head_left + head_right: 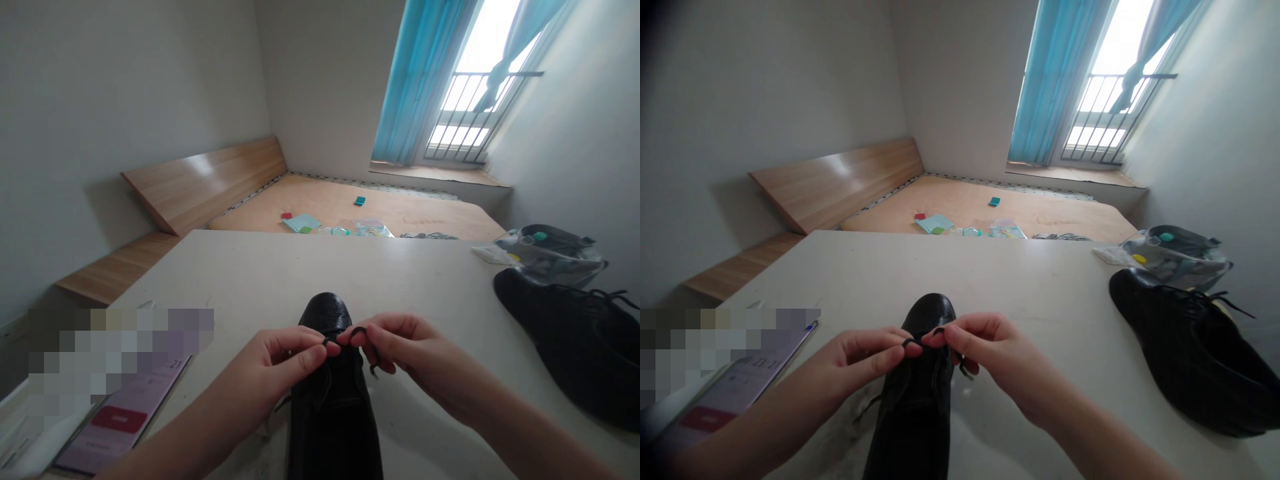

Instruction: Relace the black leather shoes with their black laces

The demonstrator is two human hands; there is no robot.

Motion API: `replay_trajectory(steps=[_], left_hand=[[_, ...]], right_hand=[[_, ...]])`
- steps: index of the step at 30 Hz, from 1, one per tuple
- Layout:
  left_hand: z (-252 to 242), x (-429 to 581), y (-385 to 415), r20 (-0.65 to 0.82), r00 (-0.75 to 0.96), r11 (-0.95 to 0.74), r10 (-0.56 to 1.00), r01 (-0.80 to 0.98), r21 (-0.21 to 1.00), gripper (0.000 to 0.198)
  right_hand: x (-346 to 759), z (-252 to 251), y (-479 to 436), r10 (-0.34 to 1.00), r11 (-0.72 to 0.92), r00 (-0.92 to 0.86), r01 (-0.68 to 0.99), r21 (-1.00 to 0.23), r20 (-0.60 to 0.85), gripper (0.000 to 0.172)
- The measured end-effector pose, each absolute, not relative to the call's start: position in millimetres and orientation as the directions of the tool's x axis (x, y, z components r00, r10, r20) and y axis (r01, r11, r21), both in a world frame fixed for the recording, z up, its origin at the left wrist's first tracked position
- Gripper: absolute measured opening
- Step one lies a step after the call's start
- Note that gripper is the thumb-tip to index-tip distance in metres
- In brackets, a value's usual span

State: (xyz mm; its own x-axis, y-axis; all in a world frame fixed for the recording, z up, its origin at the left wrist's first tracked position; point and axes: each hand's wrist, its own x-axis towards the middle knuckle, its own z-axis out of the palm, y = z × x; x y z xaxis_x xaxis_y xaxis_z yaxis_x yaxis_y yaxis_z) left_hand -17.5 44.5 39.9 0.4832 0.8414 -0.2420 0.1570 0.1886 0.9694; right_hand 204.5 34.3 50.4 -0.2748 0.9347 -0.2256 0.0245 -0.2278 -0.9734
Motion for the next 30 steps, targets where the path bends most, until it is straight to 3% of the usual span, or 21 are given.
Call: replay_trajectory(steps=[3,9,15,20,24,28,30], left_hand=[[40,-10,42,-0.159,0.45,0.105,0.879,0.144,0.984,0.026],[39,0,47,-0.069,0.281,-0.032,0.957,0.34,0.94,0.03],[40,8,42,0.006,0.276,-0.077,0.961,0.248,0.966,0.02],[36,10,39,-0.022,0.227,-0.03,0.974,0.221,0.975,0.018],[33,10,42,-0.075,0.182,0.051,0.98,0.134,0.99,0.024],[32,10,44,-0.169,0.245,0.178,0.955,-0.018,0.984,0.038],[32,10,44,-0.182,0.269,0.197,0.946,-0.032,0.98,0.035]], right_hand=[[197,48,30,0.955,-0.161,-0.244,0.061,-0.985,-0.171,0.029],[194,44,28,0.977,0.001,-0.211,0.172,-0.985,-0.036,0.016],[188,41,23,0.988,0.081,-0.151,0.246,-0.966,0.044,0.032],[185,39,19,0.99,0.113,-0.115,0.288,-0.951,0.083,0.013],[183,38,16,0.98,0.197,-0.109,0.331,-0.923,0.17,0.012],[181,38,15,0.975,0.222,-0.089,0.378,-0.899,0.204,0.009],[178,38,14,0.967,0.255,-0.078,0.399,-0.881,0.244,0.009]])
